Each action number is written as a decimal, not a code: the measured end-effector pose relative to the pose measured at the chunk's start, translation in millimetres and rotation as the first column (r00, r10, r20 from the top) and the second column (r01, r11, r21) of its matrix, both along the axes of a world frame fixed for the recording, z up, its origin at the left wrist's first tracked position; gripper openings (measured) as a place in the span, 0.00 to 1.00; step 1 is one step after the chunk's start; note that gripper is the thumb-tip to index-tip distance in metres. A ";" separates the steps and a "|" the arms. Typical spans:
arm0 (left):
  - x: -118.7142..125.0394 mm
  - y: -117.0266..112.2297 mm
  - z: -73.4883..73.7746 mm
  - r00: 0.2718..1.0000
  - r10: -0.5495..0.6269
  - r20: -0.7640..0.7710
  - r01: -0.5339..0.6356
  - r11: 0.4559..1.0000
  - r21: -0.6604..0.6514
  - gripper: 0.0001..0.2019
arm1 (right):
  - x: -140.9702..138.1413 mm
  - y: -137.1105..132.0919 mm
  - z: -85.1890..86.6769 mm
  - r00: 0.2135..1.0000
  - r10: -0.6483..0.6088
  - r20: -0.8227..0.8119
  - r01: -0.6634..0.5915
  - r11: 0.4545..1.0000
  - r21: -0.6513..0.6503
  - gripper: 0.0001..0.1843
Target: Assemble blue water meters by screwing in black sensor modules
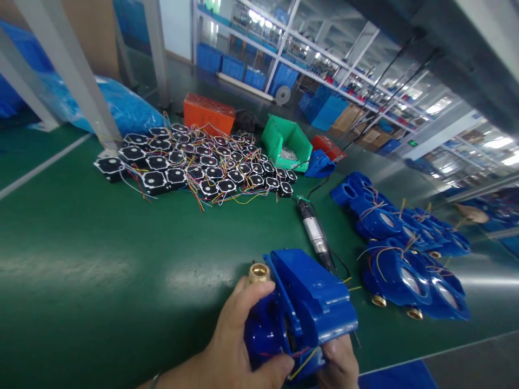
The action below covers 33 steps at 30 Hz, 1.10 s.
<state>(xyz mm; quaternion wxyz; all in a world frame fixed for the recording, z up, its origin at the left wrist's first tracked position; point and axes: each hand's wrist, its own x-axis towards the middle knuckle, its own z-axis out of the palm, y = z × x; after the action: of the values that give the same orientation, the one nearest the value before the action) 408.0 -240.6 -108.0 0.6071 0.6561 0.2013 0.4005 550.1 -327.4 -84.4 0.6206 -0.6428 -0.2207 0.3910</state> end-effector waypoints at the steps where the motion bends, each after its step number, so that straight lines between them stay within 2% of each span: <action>1: -0.1 -0.1 0.0 1.000 -0.003 0.000 0.003 1.000 0.010 0.33 | 1.0 1.1 -1.1 1.000 -0.014 0.017 0.013 1.000 0.017 0.50; 4: 0.2 1.1 0.9 1.000 -0.006 -0.006 0.006 1.000 0.002 0.32 | 4.6 4.5 -4.6 0.993 0.071 0.096 -0.075 0.996 0.043 0.50; 6: 0.5 3.7 2.4 1.000 -0.013 -0.017 0.013 1.000 -0.026 0.32 | 5.2 6.6 -5.1 0.987 0.123 0.106 -0.124 0.992 0.005 0.49; 11: 1.2 14.5 9.2 0.993 -0.103 0.057 0.106 0.993 -0.046 0.29 | -1.3 11.2 0.4 0.981 0.165 0.101 -0.157 0.984 -0.083 0.38; 14: 1.5 18.8 12.9 0.984 -0.162 0.075 0.167 0.984 -0.068 0.28 | -2.4 13.3 3.8 0.968 0.215 0.133 -0.206 0.976 -0.078 0.34; 19: -0.2 20.5 13.4 0.978 -0.199 0.062 0.204 0.975 -0.088 0.29 | 6.5 13.1 2.2 0.925 0.340 0.167 -0.339 0.940 -0.040 0.32; 22: -2.5 21.8 12.2 0.963 -0.253 0.088 0.265 0.948 -0.174 0.28 | 8.5 11.5 -0.5 0.920 0.324 0.221 -0.320 0.946 -0.054 0.34; 25: -3.2 22.8 11.3 0.945 -0.299 0.133 0.327 0.881 -0.342 0.29 | 1.4 10.8 -0.8 0.919 0.330 0.214 -0.319 0.944 -0.085 0.38; 27: -2.2 23.3 10.9 0.939 -0.313 0.144 0.344 0.845 -0.410 0.32 | -7.3 10.7 0.7 0.941 0.296 0.165 -0.280 0.953 -0.113 0.41; 31: 1.5 27.3 12.1 0.939 -0.282 0.199 0.344 0.809 -0.477 0.37 | -20.9 10.9 6.5 0.961 0.172 0.218 -0.135 0.975 -0.177 0.44; 33: 2.5 32.0 14.2 0.927 -0.240 0.288 0.364 0.763 -0.535 0.37 | -21.4 12.5 9.1 0.955 0.137 0.263 -0.110 0.987 -0.113 0.45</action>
<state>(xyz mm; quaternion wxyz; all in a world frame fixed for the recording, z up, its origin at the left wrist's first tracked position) 410.5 -208.6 -93.8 0.8514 0.4196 0.1417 0.2809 528.6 -315.0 -75.4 0.5270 -0.7045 -0.3238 0.3479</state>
